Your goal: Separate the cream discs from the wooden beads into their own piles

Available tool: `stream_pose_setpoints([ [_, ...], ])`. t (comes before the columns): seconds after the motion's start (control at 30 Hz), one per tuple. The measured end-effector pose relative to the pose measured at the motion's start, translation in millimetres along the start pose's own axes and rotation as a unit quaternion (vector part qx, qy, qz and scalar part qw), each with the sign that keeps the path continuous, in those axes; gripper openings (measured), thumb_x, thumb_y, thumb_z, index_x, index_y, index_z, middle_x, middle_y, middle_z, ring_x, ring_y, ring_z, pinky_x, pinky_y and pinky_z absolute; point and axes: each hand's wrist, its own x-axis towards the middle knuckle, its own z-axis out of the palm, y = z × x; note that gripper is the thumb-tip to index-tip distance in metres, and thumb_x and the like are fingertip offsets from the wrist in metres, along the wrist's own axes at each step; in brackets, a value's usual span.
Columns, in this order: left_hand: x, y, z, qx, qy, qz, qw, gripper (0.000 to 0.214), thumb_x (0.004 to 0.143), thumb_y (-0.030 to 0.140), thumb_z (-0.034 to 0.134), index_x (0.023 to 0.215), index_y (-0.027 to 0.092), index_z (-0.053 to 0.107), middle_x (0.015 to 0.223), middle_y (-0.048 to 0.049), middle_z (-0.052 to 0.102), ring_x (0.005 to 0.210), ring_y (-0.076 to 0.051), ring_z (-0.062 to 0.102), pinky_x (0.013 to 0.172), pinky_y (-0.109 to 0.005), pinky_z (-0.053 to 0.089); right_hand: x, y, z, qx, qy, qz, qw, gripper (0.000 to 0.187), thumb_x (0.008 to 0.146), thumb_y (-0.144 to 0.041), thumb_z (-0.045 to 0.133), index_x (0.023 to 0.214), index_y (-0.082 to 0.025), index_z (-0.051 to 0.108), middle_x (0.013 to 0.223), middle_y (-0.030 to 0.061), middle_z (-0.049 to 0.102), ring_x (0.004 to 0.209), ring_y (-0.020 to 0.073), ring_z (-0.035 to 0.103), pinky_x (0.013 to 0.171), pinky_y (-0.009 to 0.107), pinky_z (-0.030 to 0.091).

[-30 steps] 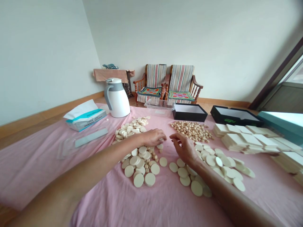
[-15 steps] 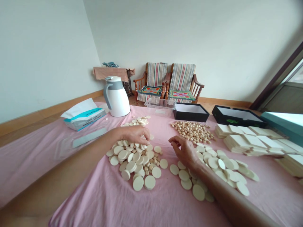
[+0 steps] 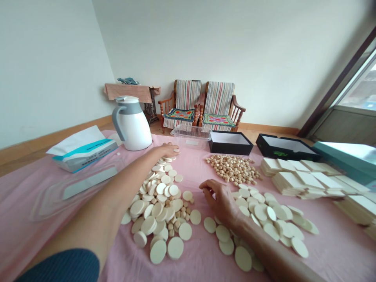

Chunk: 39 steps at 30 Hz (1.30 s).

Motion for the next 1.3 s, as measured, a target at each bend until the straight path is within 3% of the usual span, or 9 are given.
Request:
stream_pose_setpoints([
  [0.2, -24.1, 3.8, -4.9, 0.015, -0.032, 0.038, 0.999, 0.029, 0.080, 0.033, 0.050, 0.104, 0.021, 0.062, 0.105, -0.0095, 0.062, 0.093, -0.022, 0.059, 0.085, -0.032, 0.043, -0.5, 1.2, 1.1, -0.009, -0.021, 0.001, 1.000, 0.021, 0.082, -0.010, 0.045, 0.085, -0.018, 0.064, 0.079, 0.0033, 0.067, 0.072, 0.0144, 0.060, 0.065, 0.025, 0.045],
  [0.43, -69.5, 15.1, -16.7, -0.020, -0.088, 0.140, 0.986, 0.016, 0.075, 0.023, 0.046, 0.071, 0.018, 0.060, 0.071, 0.0006, 0.063, 0.067, -0.014, 0.054, 0.063, -0.022, 0.039, -3.1, 2.8, 2.5, -0.026, -0.032, -0.016, 0.999, 0.022, 0.083, -0.010, 0.044, 0.089, -0.016, 0.064, 0.084, 0.0053, 0.066, 0.076, 0.0154, 0.061, 0.070, 0.027, 0.047],
  [0.57, -97.0, 17.1, -25.9, -0.035, -0.101, 0.171, 0.979, 0.017, 0.076, 0.024, 0.046, 0.067, 0.016, 0.059, 0.066, 0.0007, 0.060, 0.061, -0.012, 0.050, 0.060, -0.022, 0.036, -3.9, 1.4, 0.3, -0.032, -0.030, -0.024, 0.999, 0.023, 0.083, -0.009, 0.044, 0.092, -0.016, 0.064, 0.087, 0.0059, 0.066, 0.079, 0.0156, 0.061, 0.072, 0.028, 0.047],
  [0.77, -138.1, 19.4, -42.0, -0.059, -0.089, 0.214, 0.971, 0.022, 0.083, 0.027, 0.046, 0.072, 0.016, 0.063, 0.070, -0.0003, 0.064, 0.067, -0.012, 0.056, 0.066, -0.019, 0.039, -7.5, -14.3, 0.3, -0.076, -0.097, -0.022, 0.992, 0.024, 0.084, -0.013, 0.050, 0.103, -0.015, 0.064, 0.091, 0.0081, 0.066, 0.074, 0.0148, 0.061, 0.071, 0.026, 0.047],
  [0.87, -155.7, 25.4, -42.4, -0.066, -0.024, 0.202, 0.977, 0.022, 0.084, 0.025, 0.046, 0.081, 0.017, 0.066, 0.081, -0.0028, 0.068, 0.077, -0.015, 0.061, 0.074, -0.022, 0.042, -8.6, -26.7, 4.9, -0.094, -0.113, -0.030, 0.989, 0.025, 0.085, -0.014, 0.050, 0.107, -0.014, 0.063, 0.092, 0.0096, 0.066, 0.083, 0.0175, 0.061, 0.076, 0.028, 0.045],
  [1.0, -177.0, 42.8, -35.7, -0.104, 0.168, 0.134, 0.971, 0.019, 0.082, 0.023, 0.049, 0.089, 0.018, 0.066, 0.094, -0.0059, 0.069, 0.091, -0.020, 0.062, 0.084, -0.029, 0.044, -6.7, -38.3, 8.9, -0.106, -0.140, -0.014, 0.984, 0.023, 0.083, -0.011, 0.052, 0.104, -0.012, 0.059, 0.097, 0.0105, 0.064, 0.088, 0.0173, 0.060, 0.077, 0.025, 0.043],
  [1.17, -200.2, 72.4, -18.4, -0.202, 0.369, 0.022, 0.907, 0.015, 0.085, 0.024, 0.051, 0.088, 0.018, 0.063, 0.090, -0.0047, 0.070, 0.089, -0.019, 0.064, 0.082, -0.030, 0.048, -3.8, -44.8, 11.1, -0.193, -0.155, 0.013, 0.969, 0.014, 0.078, -0.010, 0.052, 0.091, -0.014, 0.057, 0.090, 0.0092, 0.062, 0.079, 0.0170, 0.057, 0.069, 0.024, 0.039],
  [1.3, -212.3, 78.6, 1.0, -0.200, 0.430, 0.033, 0.880, 0.015, 0.085, 0.021, 0.050, 0.094, 0.017, 0.062, 0.094, -0.0063, 0.068, 0.093, -0.021, 0.062, 0.086, -0.033, 0.047, 1.5, -41.6, 12.6, -0.219, -0.152, -0.007, 0.964, 0.015, 0.073, -0.008, 0.051, 0.083, -0.016, 0.059, 0.084, 0.0066, 0.062, 0.074, 0.0150, 0.056, 0.064, 0.023, 0.036],
])
